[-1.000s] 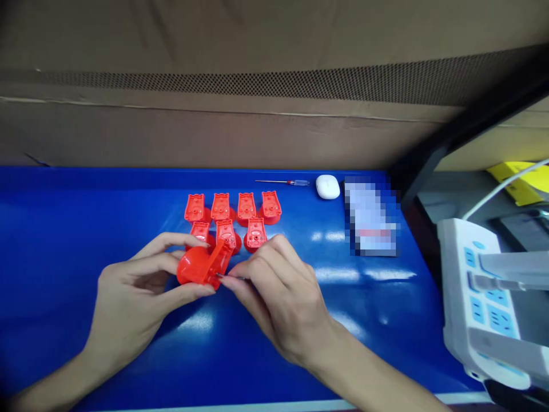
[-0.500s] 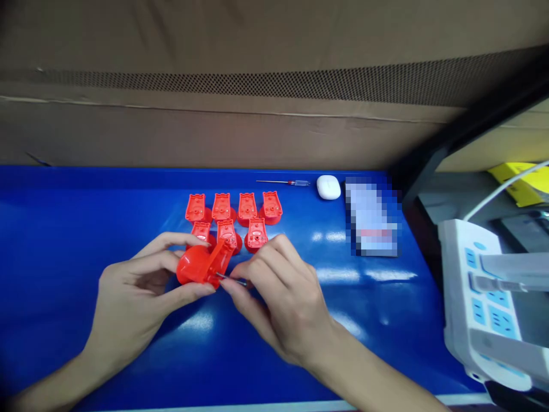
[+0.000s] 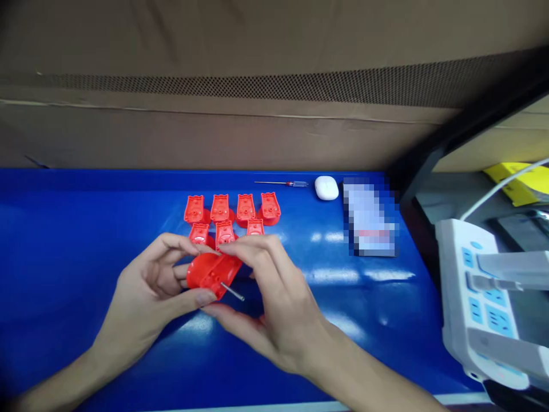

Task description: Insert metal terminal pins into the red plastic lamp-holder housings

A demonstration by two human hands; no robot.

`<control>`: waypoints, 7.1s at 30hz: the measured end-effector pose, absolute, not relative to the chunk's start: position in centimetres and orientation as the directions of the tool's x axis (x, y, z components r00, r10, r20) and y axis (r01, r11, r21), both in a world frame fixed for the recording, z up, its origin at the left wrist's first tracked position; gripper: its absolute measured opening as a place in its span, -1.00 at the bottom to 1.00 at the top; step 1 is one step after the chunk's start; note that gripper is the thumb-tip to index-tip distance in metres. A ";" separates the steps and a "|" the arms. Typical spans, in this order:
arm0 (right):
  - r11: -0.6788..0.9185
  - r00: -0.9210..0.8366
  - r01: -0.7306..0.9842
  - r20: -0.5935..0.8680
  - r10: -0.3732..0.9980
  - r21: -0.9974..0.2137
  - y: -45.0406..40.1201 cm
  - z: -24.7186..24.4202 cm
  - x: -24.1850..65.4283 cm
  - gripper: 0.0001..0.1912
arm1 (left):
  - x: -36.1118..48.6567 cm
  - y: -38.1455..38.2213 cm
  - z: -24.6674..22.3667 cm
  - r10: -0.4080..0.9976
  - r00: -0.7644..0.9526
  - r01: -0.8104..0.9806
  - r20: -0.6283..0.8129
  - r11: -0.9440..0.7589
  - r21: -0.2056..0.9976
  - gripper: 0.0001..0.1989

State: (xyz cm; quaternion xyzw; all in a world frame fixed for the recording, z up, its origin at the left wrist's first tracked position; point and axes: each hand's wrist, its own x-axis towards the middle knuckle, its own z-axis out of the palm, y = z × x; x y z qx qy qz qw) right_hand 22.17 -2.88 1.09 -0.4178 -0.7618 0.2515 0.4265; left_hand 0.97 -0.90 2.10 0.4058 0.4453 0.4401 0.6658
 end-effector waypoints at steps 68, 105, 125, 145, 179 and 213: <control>0.503 -0.640 0.705 -0.143 0.755 -0.500 0.2 2.1 26.2 -0.91 | -0.6 -1.2 -0.9 0.719 0.638 0.345 0.276 -0.588 0.731 -0.76; 0.408 -0.535 0.451 0.126 0.835 -0.794 -0.6 3.4 26.2 -0.98 | -0.5 -1.0 0.1 0.766 0.552 0.333 0.330 -0.565 0.755 -0.68; -0.082 -0.470 0.180 -0.159 0.868 -0.980 -1.3 4.7 26.1 -0.88 | 0.2 -1.2 -1.1 0.727 0.577 0.203 0.373 -0.570 0.796 -0.77; -0.094 -0.449 0.335 -0.246 0.859 -0.938 -1.7 4.6 25.8 -0.83 | 0.5 -1.4 -1.4 0.741 0.589 0.131 0.323 -0.481 0.867 -0.83; 0.134 -0.607 0.256 -0.051 0.793 -0.957 -1.8 4.8 26.3 -0.81 | 0.5 -1.5 -1.0 0.737 0.598 0.176 0.316 -0.505 0.845 -0.93; 0.126 -0.568 0.455 -0.178 0.804 -0.881 -0.1 4.4 27.9 -0.74 | 0.8 -2.0 -1.3 0.767 0.545 0.208 0.338 -0.514 0.832 -0.87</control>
